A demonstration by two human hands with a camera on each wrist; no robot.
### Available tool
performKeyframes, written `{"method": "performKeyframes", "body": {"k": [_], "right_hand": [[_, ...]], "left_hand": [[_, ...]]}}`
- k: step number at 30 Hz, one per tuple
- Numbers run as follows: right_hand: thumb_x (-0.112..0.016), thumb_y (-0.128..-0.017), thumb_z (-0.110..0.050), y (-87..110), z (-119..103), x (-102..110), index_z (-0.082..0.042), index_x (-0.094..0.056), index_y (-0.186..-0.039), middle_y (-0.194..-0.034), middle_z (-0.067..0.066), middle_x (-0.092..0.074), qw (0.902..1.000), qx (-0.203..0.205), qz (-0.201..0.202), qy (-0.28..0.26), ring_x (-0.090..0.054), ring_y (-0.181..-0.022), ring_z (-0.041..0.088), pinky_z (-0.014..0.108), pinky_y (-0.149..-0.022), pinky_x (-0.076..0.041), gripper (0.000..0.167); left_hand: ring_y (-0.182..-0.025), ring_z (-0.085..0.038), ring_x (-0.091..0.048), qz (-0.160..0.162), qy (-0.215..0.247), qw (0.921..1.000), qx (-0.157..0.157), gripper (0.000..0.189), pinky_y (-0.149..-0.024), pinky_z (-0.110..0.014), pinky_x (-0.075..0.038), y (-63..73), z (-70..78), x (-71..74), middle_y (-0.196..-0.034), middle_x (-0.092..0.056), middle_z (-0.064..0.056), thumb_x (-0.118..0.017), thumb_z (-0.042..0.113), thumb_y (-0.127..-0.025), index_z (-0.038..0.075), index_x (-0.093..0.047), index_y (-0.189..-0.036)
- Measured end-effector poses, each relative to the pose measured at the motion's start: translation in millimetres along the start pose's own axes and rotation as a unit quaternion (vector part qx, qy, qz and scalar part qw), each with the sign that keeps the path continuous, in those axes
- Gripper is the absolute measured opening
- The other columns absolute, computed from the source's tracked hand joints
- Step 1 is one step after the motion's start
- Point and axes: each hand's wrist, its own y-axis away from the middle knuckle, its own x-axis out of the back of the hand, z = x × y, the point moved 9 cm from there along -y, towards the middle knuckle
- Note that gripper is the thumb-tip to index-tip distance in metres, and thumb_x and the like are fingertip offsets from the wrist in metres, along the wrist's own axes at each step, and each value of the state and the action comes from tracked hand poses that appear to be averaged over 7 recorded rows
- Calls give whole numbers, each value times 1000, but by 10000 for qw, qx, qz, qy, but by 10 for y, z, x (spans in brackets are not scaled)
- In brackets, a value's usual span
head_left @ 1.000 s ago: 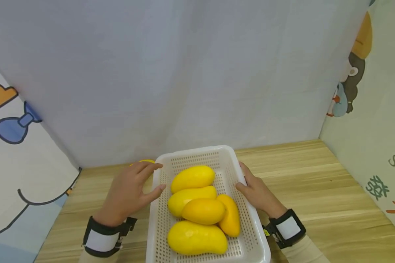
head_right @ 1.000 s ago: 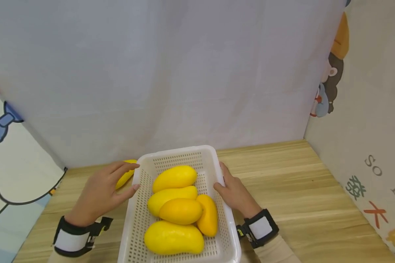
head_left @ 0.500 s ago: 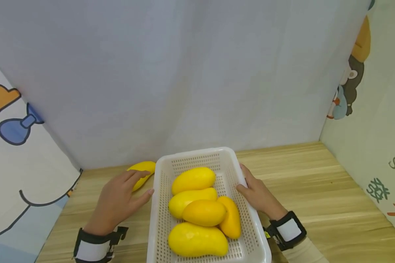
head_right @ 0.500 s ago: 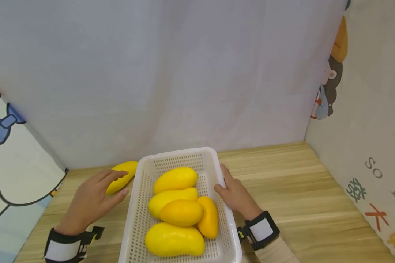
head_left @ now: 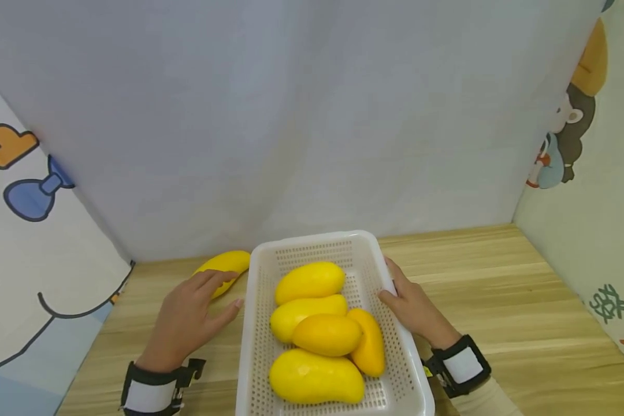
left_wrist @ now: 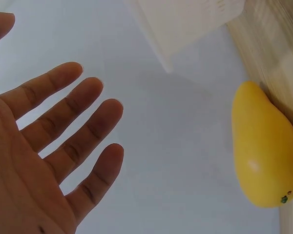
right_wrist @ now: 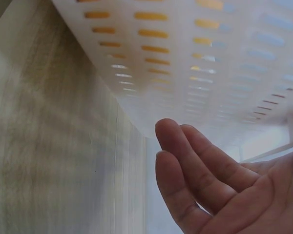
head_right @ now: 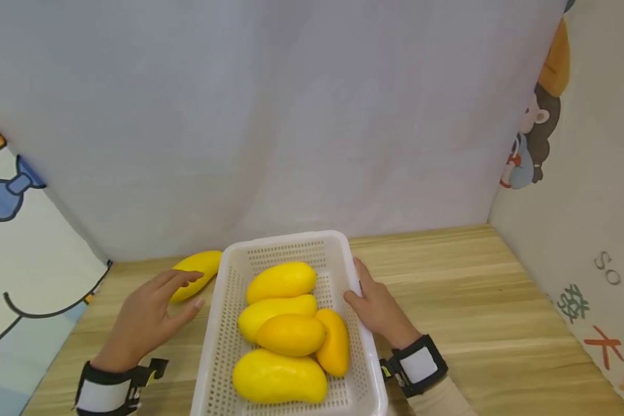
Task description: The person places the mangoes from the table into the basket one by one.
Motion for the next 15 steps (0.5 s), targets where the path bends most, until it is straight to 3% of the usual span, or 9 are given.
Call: {"method": "performKeyframes", "body": {"k": [15], "right_hand": [[-49, -103, -11, -19, 20, -1, -19, -15, -163, -122, 33, -61, 9999, 90, -16, -58, -71, -68, 24, 37, -49, -59, 69]], "left_hand": [[-100, -29, -67, -4, -82, 9999, 72, 46, -82, -51, -57, -10, -10, 14, -112, -70, -9, -77, 39, -85, 10, -71, -121]]}}
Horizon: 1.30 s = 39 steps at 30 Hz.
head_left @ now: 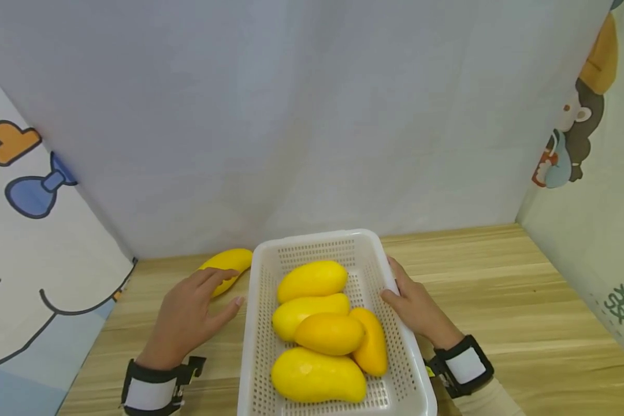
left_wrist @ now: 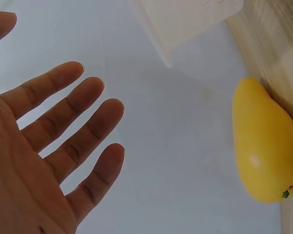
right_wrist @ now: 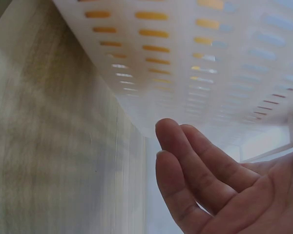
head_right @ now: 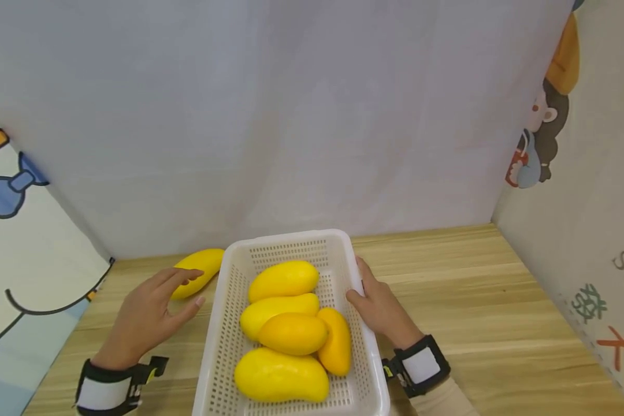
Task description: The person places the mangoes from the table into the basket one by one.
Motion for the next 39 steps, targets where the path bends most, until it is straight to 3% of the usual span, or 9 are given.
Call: {"method": "performKeyframes", "body": {"k": [17, 26, 39], "right_hand": [[-49, -103, -10, 13, -9, 32, -18, -14, -163, -123, 36, -60, 10000, 57, 15, -1, -72, -70, 26, 37, -49, -60, 70], [-49, -103, -11, 6, 11, 31, -19, -14, -163, -122, 35, -61, 10000, 39, 30, 47, -71, -69, 25, 36, -49, -59, 71], [-49, -103, -9, -12, 14, -2, -18, -14, -163, -124, 36, -60, 10000, -35, 2, -37, -72, -70, 26, 38, -49, -60, 71]], "left_hand": [[-103, -36, -64, 392, -187, 9991, -29, 49, -80, -53, -56, -58, -76, 62, -122, -64, -16, -76, 38, -83, 6, -70, -120], [-111, -43, -59, 779, -237, 9962, -317, 59, -88, -62, -51, -85, -162, 81, -130, -59, -23, -74, 38, -80, 4, -65, -126], [-118, -45, -54, 890, -214, 9957, -122, 65, -93, -64, -47, -122, -303, 61, -134, -56, -25, -71, 45, -80, 7, -62, -132]]}}
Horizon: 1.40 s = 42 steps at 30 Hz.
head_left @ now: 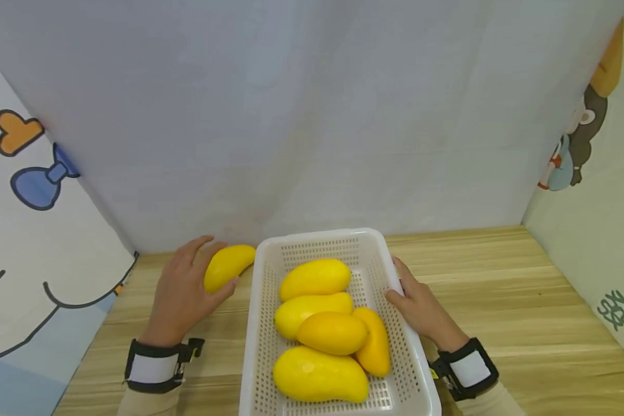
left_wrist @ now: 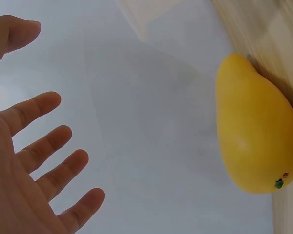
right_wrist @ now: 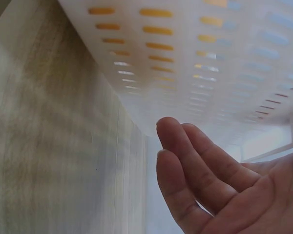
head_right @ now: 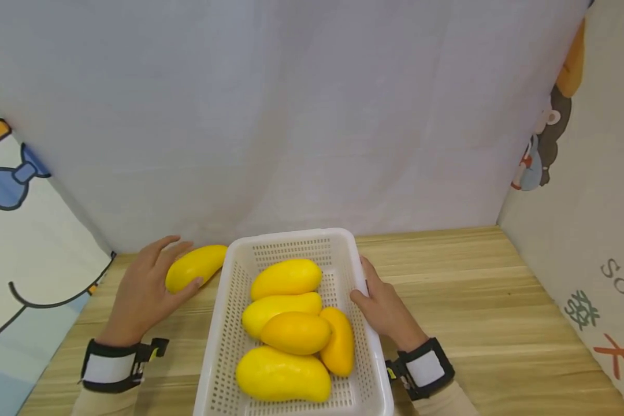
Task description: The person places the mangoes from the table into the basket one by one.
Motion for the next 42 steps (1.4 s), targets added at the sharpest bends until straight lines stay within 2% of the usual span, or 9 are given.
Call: {"method": "performKeyframes", "body": {"k": [11, 28, 42], "right_hand": [[-50, -103, -11, 3, 10, -1, -18, -14, -163, -125, 36, -59, 10000, -7, 18, -34, -72, -71, 27, 38, -50, -60, 71], [-50, -103, -11, -3, 15, 11, -18, -13, -163, -125, 36, -59, 10000, 32, 16, 16, -71, -70, 25, 37, -50, -60, 71], [-51, -103, -11, -8, 43, 11, -18, -14, -163, -124, 34, -61, 10000, -49, 21, -28, -72, -70, 25, 38, -50, -60, 71]], "left_hand": [[-126, -46, -49, -89, -140, 9981, 596, 75, -97, -65, -44, -25, -209, -104, -142, -50, -25, -78, 48, -77, 7, -60, -137], [-127, -47, -48, -128, -146, 9965, 808, 77, -97, -67, -43, -59, -358, -231, -143, -50, -25, -80, 46, -76, 5, -60, -137], [-122, -48, -51, -228, -208, 9951, 937, 77, -92, -65, -47, -53, -539, -417, -141, -52, -25, -84, 44, -75, 5, -59, -137]]}}
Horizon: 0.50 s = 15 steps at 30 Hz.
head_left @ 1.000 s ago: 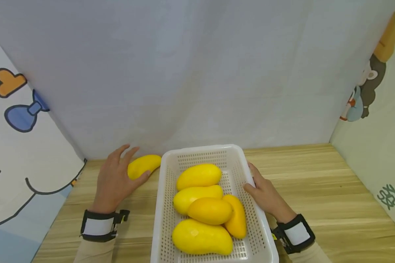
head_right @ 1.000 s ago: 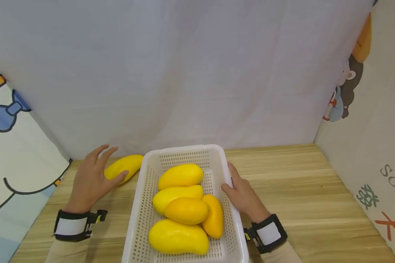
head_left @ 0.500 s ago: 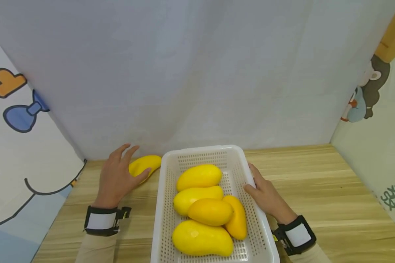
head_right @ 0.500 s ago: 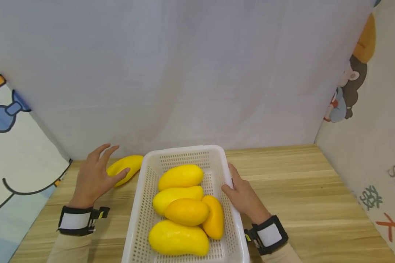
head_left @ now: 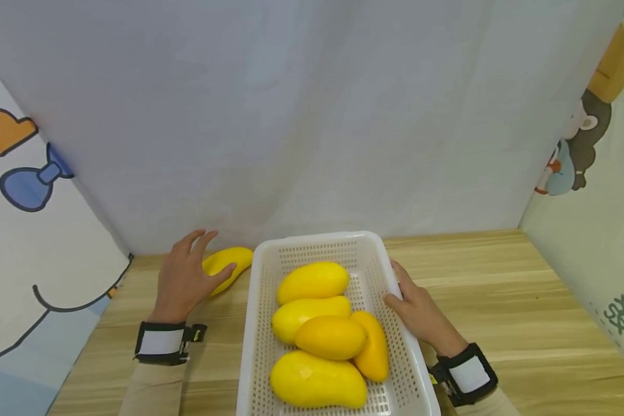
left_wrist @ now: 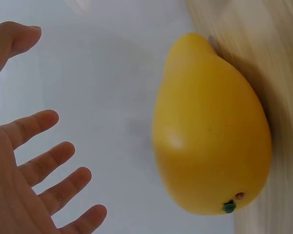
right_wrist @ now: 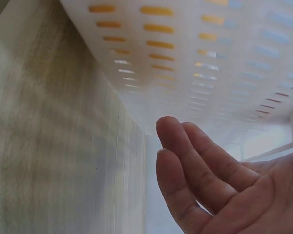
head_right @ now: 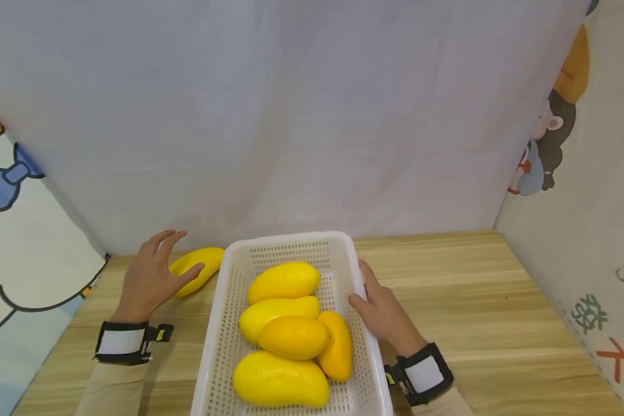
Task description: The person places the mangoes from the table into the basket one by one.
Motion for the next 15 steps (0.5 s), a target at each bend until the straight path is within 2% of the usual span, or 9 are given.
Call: {"method": "performKeyframes", "body": {"k": [5, 15], "right_hand": [[-52, -102, -12, -1, -4, 6, -18, -14, -163, -126, 35, -60, 10000, -8, 47, 64, -71, -69, 25, 37, -49, -60, 72], [-49, -103, -10, 10, 5, -8, -22, -15, -163, -126, 34, -60, 9999, -126, 21, 78, -72, -69, 24, 37, -49, -60, 71]], "left_hand": [[-121, -48, -52, -175, -23, 9997, 138, 78, -93, -64, -47, -1, -92, -118, -139, -52, -25, -82, 46, -76, 6, -59, -138], [-123, -48, -51, -815, 14, 9951, 555, 77, -99, -65, -44, 10, -253, -380, -139, -53, -27, -79, 49, -81, 5, -56, -140]]}}
